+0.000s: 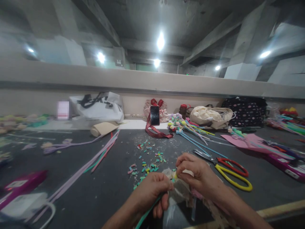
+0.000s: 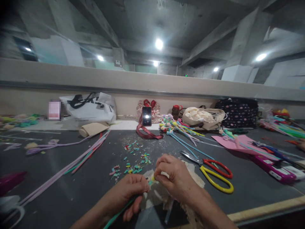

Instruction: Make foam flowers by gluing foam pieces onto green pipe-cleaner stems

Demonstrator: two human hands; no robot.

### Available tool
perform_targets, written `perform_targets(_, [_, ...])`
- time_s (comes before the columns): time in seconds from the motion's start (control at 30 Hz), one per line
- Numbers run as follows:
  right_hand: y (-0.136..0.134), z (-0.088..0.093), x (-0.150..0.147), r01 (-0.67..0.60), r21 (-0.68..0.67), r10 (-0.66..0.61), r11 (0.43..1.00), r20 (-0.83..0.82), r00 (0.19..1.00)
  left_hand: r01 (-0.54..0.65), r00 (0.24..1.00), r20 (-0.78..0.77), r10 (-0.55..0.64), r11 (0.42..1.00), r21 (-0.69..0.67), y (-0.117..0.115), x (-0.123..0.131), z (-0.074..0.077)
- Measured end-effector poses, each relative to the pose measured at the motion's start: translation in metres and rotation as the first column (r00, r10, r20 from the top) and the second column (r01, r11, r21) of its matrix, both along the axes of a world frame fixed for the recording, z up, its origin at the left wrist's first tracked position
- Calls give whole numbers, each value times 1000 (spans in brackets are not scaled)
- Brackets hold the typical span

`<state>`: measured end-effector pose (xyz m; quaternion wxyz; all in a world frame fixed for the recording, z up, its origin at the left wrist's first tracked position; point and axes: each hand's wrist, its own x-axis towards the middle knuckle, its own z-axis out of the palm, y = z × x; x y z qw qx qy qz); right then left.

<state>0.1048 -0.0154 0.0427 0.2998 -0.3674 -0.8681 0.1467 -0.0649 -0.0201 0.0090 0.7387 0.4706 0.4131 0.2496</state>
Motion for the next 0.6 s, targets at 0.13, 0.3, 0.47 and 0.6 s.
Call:
perform_targets(0.13, [1, -1, 1, -16, 8, 15, 1000, 46, 999, -5, 1000, -17, 5, 1000, -9, -1, 0, 2])
perform_targets(0.3, [1, -3, 3, -24, 8, 23, 1000, 89, 996, -3, 998, -56, 4, 1000, 19, -1, 0, 2])
perform_targets(0.47, [1, -4, 4, -34, 9, 33, 999, 109, 993, 26, 998, -51, -25, 1000, 17, 0, 0, 0])
perform_targets(0.6, [2, -5, 4, -35, 15, 33, 999, 129, 991, 27, 999, -34, -26, 999, 29, 1, 0, -4])
